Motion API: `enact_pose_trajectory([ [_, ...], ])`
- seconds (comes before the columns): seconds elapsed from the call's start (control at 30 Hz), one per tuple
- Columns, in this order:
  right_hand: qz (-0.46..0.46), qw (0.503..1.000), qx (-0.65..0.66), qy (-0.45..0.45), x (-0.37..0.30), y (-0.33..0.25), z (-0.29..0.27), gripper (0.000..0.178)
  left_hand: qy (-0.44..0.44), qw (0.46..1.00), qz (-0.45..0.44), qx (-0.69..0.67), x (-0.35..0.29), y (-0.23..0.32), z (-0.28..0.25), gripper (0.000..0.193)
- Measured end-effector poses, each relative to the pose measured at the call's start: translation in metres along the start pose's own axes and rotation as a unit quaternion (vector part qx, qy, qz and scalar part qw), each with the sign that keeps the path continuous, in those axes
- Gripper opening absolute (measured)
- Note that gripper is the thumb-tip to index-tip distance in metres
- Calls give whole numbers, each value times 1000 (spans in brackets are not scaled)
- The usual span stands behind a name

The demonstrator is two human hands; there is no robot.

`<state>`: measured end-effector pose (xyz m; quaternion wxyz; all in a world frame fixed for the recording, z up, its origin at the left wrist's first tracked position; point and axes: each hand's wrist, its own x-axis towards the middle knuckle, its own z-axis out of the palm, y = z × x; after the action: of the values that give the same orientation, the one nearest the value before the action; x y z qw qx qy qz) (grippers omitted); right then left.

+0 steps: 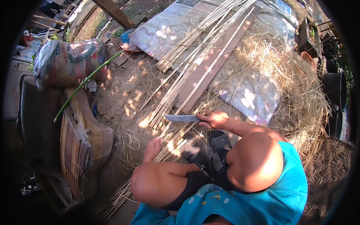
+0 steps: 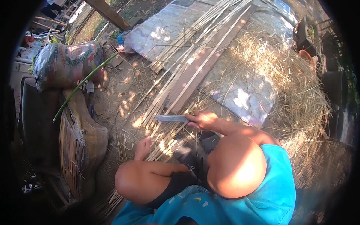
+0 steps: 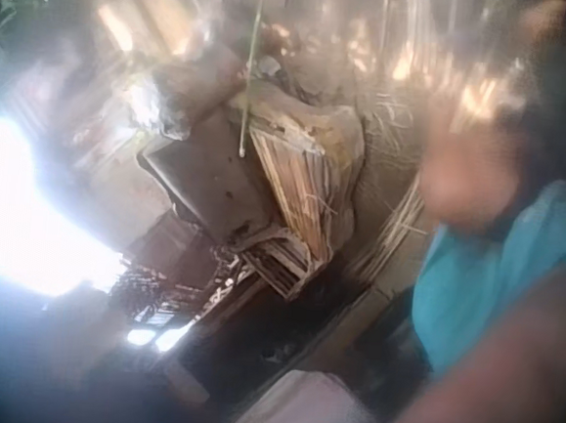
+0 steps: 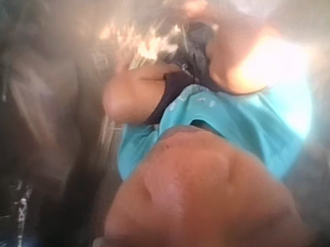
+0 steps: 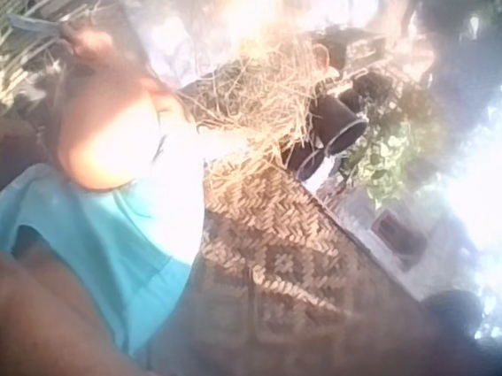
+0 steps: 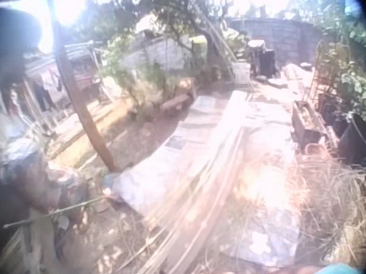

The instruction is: The person sits on the ground and uses a machete to split long bamboo stalks into thin strips. They repeatedly position the stalks and strike them with the blade to create uniform strips, which accumulate on the ground.

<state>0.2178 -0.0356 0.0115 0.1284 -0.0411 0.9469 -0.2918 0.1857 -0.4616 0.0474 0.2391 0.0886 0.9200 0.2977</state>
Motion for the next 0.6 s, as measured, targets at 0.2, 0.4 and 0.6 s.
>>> enact_pose_trajectory([
  [0.2,123,969,23,215,-2,95,-36,37,-93,971,-208,66,-32,-22,-8,50],
  [0.4,-60,996,-65,16,-7,34,-16,40,-100,992,-22,-73,54,-6,48,50],
  [0.6,78,987,4,141,0,62,-33,37,-114,986,-40,-111,69,14,47,52],
])
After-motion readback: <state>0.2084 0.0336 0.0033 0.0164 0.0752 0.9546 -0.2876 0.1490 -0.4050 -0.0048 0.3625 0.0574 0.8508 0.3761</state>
